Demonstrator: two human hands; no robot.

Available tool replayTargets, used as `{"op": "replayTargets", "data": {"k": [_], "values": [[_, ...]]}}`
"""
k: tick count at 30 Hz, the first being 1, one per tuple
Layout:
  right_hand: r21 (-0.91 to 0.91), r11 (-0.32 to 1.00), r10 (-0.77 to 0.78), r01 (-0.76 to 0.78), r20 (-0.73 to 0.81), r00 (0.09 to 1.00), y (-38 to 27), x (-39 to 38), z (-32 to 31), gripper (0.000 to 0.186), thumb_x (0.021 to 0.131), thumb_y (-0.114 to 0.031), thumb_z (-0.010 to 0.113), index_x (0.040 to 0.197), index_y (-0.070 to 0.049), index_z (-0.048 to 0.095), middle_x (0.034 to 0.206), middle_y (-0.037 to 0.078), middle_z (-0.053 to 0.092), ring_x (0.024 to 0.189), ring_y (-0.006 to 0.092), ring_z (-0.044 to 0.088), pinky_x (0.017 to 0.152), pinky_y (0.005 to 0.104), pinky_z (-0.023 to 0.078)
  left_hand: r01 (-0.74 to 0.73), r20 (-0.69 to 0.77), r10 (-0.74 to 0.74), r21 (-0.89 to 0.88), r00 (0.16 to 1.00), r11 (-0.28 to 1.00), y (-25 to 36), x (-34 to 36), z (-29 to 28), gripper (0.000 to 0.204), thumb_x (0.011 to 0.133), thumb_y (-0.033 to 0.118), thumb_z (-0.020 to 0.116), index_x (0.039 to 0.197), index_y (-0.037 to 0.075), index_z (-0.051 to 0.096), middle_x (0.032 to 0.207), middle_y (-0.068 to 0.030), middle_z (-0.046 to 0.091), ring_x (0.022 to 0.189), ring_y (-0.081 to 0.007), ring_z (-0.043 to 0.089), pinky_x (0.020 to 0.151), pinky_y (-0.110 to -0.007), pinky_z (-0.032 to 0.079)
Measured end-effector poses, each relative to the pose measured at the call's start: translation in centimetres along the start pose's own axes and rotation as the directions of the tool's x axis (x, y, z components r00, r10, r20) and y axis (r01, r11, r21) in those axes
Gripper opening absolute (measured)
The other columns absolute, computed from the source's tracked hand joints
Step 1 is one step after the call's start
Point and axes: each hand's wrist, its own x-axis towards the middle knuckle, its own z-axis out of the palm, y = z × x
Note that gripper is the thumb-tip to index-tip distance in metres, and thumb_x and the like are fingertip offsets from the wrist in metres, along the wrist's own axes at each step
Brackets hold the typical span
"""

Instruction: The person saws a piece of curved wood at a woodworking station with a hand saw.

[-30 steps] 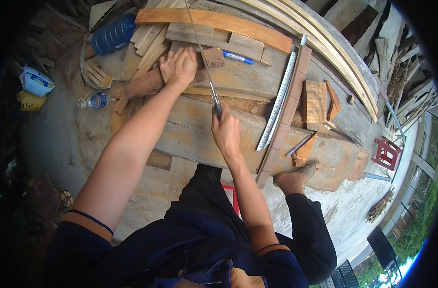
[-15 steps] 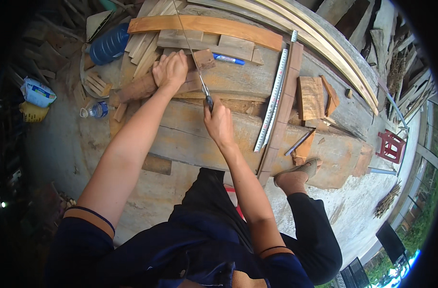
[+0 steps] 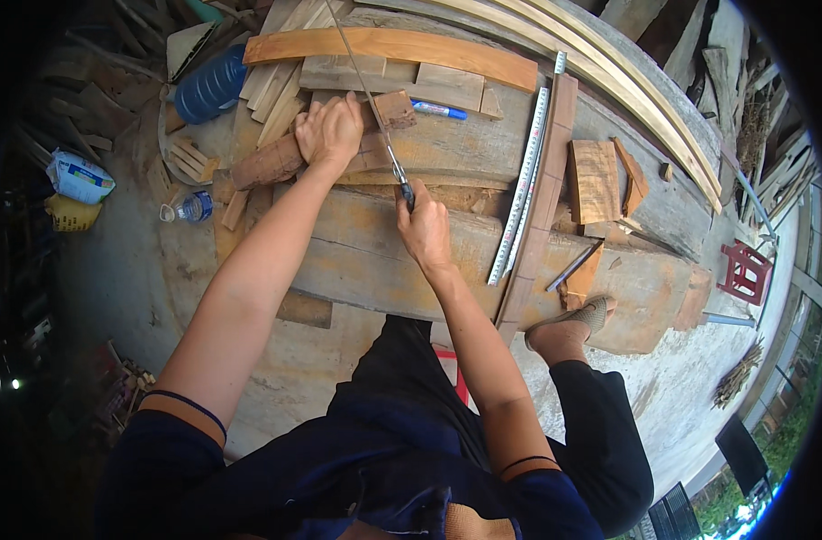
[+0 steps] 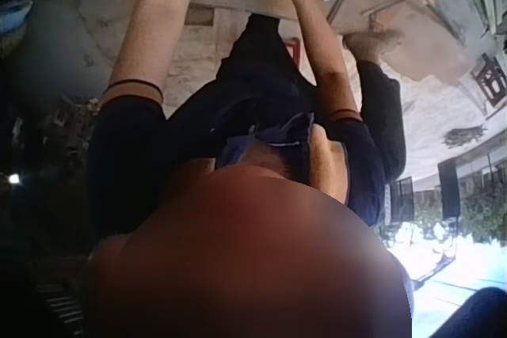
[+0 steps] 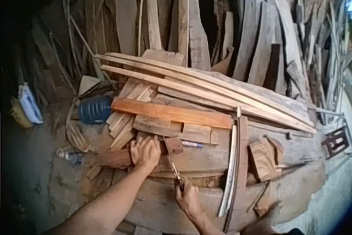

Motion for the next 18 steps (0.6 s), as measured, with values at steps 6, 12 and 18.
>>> {"op": "replayTargets", "data": {"k": [6,12,18], "values": [[0.130,0.991,0.021,-0.031,0.080,0.997,-1.7,0.7,-1.1,0.032,0.097,-0.028,0.060,0.090,0.003,0.059,0.073,0.030,0.059,0.076,0.0519,0.058,0.068,0.0515,0.046,-0.173,-0.253,0.166,-0.006,0.953,0.985,-1.8,0.0,0.8,0.041,0.102,0.041,0.044,0.103,0.015,0.076,0.124,-0.0037,0.060,0.116,-0.0264,0.049,0.098,-0.045,0.038],[0.069,0.998,0.008,-0.011,0.043,0.999,-1.4,-0.1,-4.2,0.038,0.097,-0.032,0.061,0.086,0.004,0.060,0.070,0.027,0.058,0.070,0.0481,0.057,0.070,0.0486,0.047,-0.283,-0.142,0.267,-0.105,0.953,0.953,-1.8,-2.4,-1.5,0.034,0.100,0.037,0.049,0.111,0.015,0.071,0.118,-0.0042,0.057,0.109,-0.0279,0.050,0.094,-0.043,0.039],[0.118,0.993,-0.002,-0.002,0.035,0.999,1.0,-0.4,-2.4,0.033,0.097,-0.030,0.062,0.089,0.002,0.061,0.071,0.026,0.059,0.072,0.0465,0.060,0.069,0.0498,0.047,-0.166,-0.042,0.167,0.012,0.985,0.986,-0.6,-2.0,-1.2,0.037,0.101,0.040,0.046,0.109,0.012,0.068,0.110,-0.0101,0.060,0.106,-0.0304,0.055,0.092,-0.046,0.042]]}}
